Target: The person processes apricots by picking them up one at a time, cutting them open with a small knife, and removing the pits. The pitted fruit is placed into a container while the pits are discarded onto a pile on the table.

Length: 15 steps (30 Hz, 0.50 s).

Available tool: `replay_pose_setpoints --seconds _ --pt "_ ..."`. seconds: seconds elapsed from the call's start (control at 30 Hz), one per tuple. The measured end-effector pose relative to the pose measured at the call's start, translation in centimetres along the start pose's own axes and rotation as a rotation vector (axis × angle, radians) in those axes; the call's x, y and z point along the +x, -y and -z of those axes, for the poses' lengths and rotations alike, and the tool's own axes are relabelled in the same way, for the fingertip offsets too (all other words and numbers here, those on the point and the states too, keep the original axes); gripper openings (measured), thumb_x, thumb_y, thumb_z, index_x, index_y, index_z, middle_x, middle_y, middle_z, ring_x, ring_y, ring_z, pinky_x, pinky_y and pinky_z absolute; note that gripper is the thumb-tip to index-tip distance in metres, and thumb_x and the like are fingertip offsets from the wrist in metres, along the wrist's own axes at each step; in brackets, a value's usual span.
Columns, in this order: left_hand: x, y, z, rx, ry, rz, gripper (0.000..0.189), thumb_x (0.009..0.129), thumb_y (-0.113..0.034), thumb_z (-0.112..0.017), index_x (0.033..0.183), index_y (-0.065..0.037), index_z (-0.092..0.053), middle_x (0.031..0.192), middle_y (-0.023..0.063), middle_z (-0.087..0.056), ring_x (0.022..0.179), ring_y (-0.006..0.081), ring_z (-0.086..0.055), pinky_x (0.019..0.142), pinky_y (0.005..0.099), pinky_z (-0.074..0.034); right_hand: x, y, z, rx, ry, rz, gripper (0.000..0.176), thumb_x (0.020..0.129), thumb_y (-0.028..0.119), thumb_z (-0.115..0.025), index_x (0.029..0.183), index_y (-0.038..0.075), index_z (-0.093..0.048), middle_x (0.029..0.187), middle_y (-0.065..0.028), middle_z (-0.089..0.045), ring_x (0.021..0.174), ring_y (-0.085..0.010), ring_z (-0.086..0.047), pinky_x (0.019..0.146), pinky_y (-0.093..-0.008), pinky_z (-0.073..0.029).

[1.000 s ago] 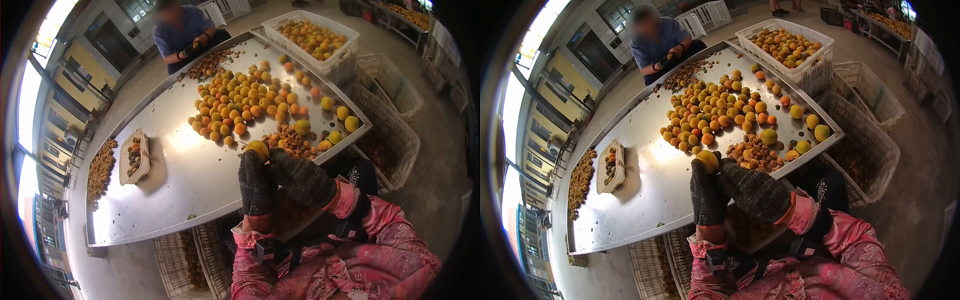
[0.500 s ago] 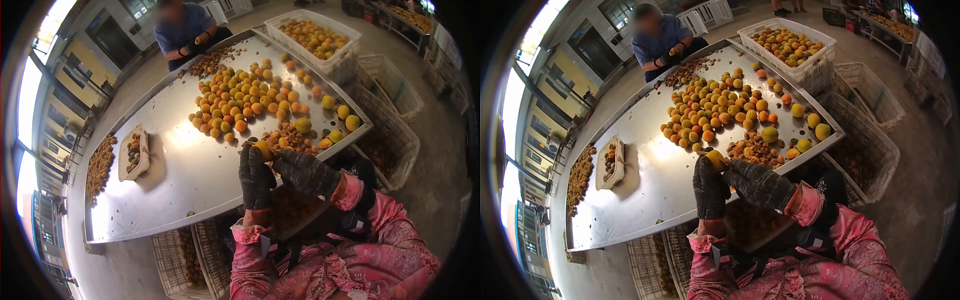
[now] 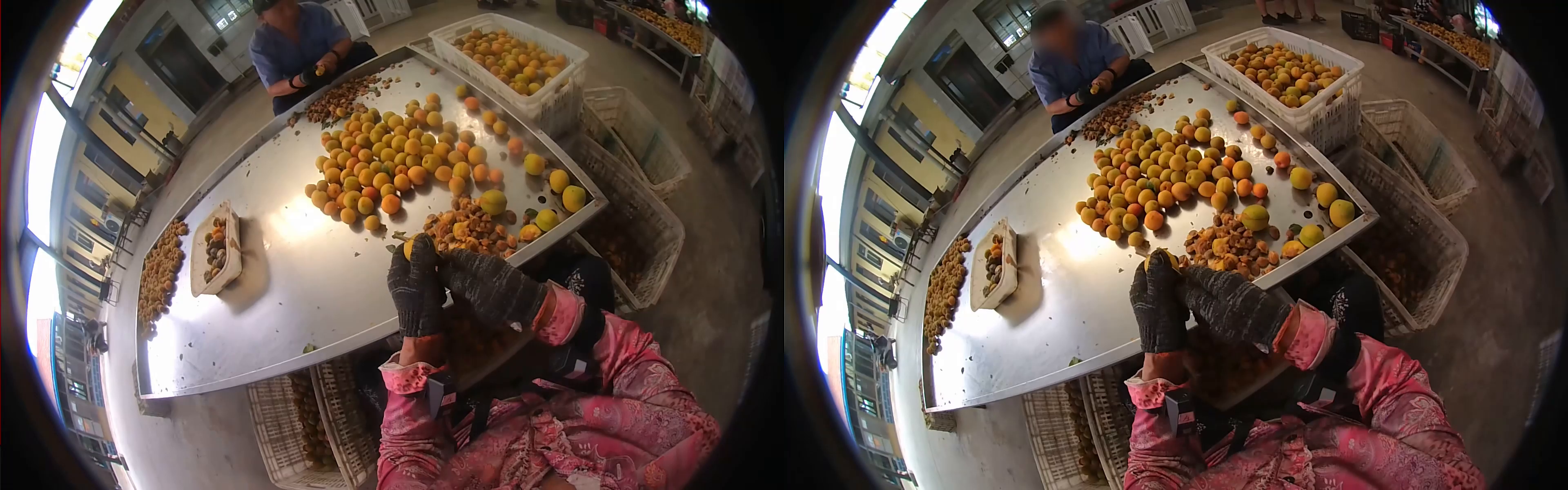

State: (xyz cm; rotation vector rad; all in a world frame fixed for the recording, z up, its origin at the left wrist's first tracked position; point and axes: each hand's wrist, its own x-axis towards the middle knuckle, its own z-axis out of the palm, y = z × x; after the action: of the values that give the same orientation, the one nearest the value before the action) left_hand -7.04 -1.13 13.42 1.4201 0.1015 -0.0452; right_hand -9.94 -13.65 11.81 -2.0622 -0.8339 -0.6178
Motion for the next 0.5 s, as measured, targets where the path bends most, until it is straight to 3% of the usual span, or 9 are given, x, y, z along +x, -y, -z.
replay_pose_setpoints --seconds 0.03,0.1,0.2,0.23,0.3,0.33,0.4,0.43,0.5 --pt "0.3 0.1 0.2 -0.002 0.0 -0.003 0.032 0.089 -0.033 -0.051 0.089 -0.001 -0.057 0.067 0.0014 -0.055 0.06 0.0097 -0.05 0.053 0.0229 -0.04 0.2 0.1 0.5 -0.002 0.0 0.003 0.032 0.087 0.018 -0.051 0.115 0.002 -0.05 0.1 -0.017 -0.058 0.082 -0.0278 -0.06 0.066 -0.0374 -0.049" --pt "0.8 1.3 0.7 0.005 0.043 -0.102 0.027 0.087 -0.028 -0.055 0.089 -0.001 -0.056 0.064 0.0006 -0.052 0.059 0.0096 -0.049 0.052 0.0242 -0.039 0.2 1.1 1.4 0.43 0.191 -0.428 0.03 0.089 0.018 -0.049 0.114 0.002 -0.052 0.1 -0.0166 -0.058 0.082 -0.0259 -0.059 0.068 -0.038 -0.048" --pt "1.5 2.9 0.6 -0.069 -0.025 -0.125 0.028 0.086 -0.029 -0.056 0.086 -0.002 -0.056 0.065 0.0013 -0.052 0.058 0.0118 -0.051 0.052 0.0258 -0.041 0.9 1.0 0.8 0.515 0.185 -0.735 0.026 0.09 0.018 -0.047 0.111 0.003 -0.054 0.098 -0.0175 -0.058 0.084 -0.0257 -0.059 0.069 -0.0405 -0.047" --pt "1.8 3.2 0.8 -0.069 -0.025 -0.125 0.028 0.086 -0.029 -0.056 0.086 -0.002 -0.056 0.065 0.0013 -0.052 0.058 0.0118 -0.051 0.052 0.0258 -0.041 0.5 0.6 0.3 0.516 0.184 -0.735 0.026 0.09 0.018 -0.047 0.111 0.003 -0.054 0.098 -0.0175 -0.058 0.084 -0.0257 -0.059 0.069 -0.0405 -0.047" --pt "2.6 3.4 1.8 -0.19 -0.003 -0.025 0.033 0.085 -0.036 -0.056 0.086 -0.004 -0.055 0.067 0.0036 -0.054 0.057 0.0132 -0.051 0.051 0.0254 -0.042 -0.7 -0.6 -0.6 0.005 0.1 -0.268 0.025 0.089 0.016 -0.049 0.11 0.003 -0.055 0.1 -0.0187 -0.057 0.087 -0.0275 -0.058 0.074 -0.0406 -0.047" --pt "2.9 3.5 2.4 -0.25 0.006 0.028 0.035 0.084 -0.04 -0.055 0.086 -0.005 -0.054 0.069 0.0048 -0.055 0.057 0.014 -0.051 0.051 0.0252 -0.043 -1.4 -0.9 -0.2 0.009 0.103 -0.266 0.025 0.089 0.016 -0.049 0.11 0.003 -0.055 0.1 -0.0187 -0.057 0.087 -0.0275 -0.058 0.074 -0.0406 -0.047" --pt "3.3 3.6 3.1 -0.368 0.029 0.132 0.04 0.083 -0.047 -0.055 0.087 -0.007 -0.052 0.071 0.0071 -0.057 0.056 0.0154 -0.05 0.05 0.0248 -0.044 -2.8 -1.5 0.8 -0.24 0.211 0.067 0.03 0.085 0.014 -0.052 0.112 0.003 -0.055 0.106 -0.0201 -0.055 0.092 -0.0312 -0.057 0.08 -0.0406 -0.046" --pt "2.8 2.8 2.8 -0.37 0.024 0.135 0.04 0.083 -0.047 -0.055 0.087 -0.007 -0.052 0.071 0.0071 -0.057 0.056 0.0154 -0.05 0.05 0.0248 -0.044 -2.4 -1.1 1.4 -0.237 0.215 0.067 0.03 0.085 0.014 -0.052 0.112 0.003 -0.055 0.106 -0.0201 -0.055 0.092 -0.0312 -0.057 0.08 -0.0406 -0.046" --pt "1.5 1.3 2.3 -0.497 0.028 0.229 0.045 0.082 -0.052 -0.054 0.088 -0.007 -0.051 0.074 0.0077 -0.058 0.057 0.0142 -0.05 0.049 0.0228 -0.043 -1.7 0.6 3.3 -0.626 0.057 0.103 0.035 0.081 0.012 -0.052 0.115 0.003 -0.054 0.112 -0.0211 -0.053 0.099 -0.0333 -0.054 0.084 -0.0401 -0.045"
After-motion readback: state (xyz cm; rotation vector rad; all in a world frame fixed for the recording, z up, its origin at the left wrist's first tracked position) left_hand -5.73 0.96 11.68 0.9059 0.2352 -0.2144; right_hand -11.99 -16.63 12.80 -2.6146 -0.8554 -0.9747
